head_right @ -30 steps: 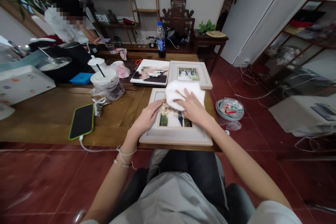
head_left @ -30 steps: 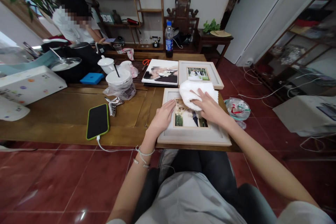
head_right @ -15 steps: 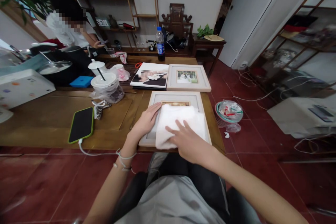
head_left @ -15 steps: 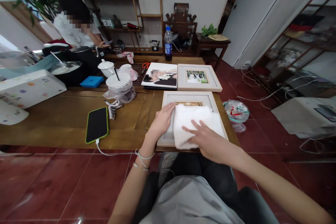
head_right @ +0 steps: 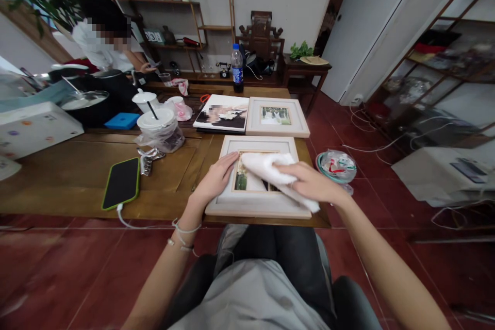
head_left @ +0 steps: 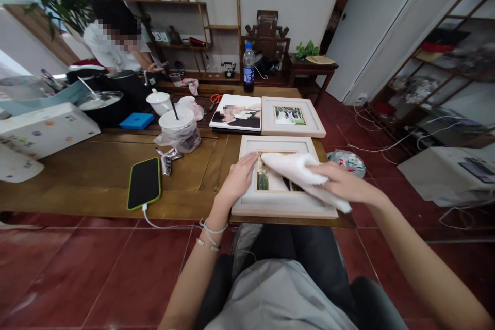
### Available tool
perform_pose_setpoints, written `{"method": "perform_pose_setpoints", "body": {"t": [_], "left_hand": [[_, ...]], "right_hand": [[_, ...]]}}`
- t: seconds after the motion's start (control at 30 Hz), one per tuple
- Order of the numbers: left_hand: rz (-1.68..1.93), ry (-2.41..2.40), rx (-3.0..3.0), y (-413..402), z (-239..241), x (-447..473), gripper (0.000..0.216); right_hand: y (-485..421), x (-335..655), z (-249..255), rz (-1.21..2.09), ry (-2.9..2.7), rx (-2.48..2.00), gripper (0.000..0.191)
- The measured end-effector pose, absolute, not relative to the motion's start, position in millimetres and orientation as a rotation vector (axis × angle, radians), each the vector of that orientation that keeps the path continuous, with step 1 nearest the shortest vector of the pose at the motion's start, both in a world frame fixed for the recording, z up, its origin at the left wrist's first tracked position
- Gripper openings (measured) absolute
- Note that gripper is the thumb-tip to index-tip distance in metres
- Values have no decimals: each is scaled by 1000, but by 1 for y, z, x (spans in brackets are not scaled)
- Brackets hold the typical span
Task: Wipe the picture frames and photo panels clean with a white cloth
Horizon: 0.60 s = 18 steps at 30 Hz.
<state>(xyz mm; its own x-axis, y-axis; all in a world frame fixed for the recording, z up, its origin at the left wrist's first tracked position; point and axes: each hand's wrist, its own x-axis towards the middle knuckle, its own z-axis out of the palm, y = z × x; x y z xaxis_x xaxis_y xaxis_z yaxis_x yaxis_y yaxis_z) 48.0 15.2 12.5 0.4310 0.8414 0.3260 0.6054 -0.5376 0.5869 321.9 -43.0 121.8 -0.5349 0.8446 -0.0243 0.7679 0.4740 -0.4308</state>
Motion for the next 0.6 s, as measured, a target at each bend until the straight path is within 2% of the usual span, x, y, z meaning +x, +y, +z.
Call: {"method": "perform_pose_setpoints", "body": {"t": [0.1,0.27,0.4,0.6], "left_hand": [[888,1241,2269,15,10,48,44],[942,1215,2235,18,4,46,45],[1010,1217,2215,17,6,45,47],[1066,1191,2203,15,14,47,49]], "right_hand": [[-12,318,125,363,-2299,-1498,44],[20,277,119,-103,-2329,-1478,62],[17,237,93,-97,-2748,-1410,63],[-31,201,77,-116,-2924,-1384,40]]}}
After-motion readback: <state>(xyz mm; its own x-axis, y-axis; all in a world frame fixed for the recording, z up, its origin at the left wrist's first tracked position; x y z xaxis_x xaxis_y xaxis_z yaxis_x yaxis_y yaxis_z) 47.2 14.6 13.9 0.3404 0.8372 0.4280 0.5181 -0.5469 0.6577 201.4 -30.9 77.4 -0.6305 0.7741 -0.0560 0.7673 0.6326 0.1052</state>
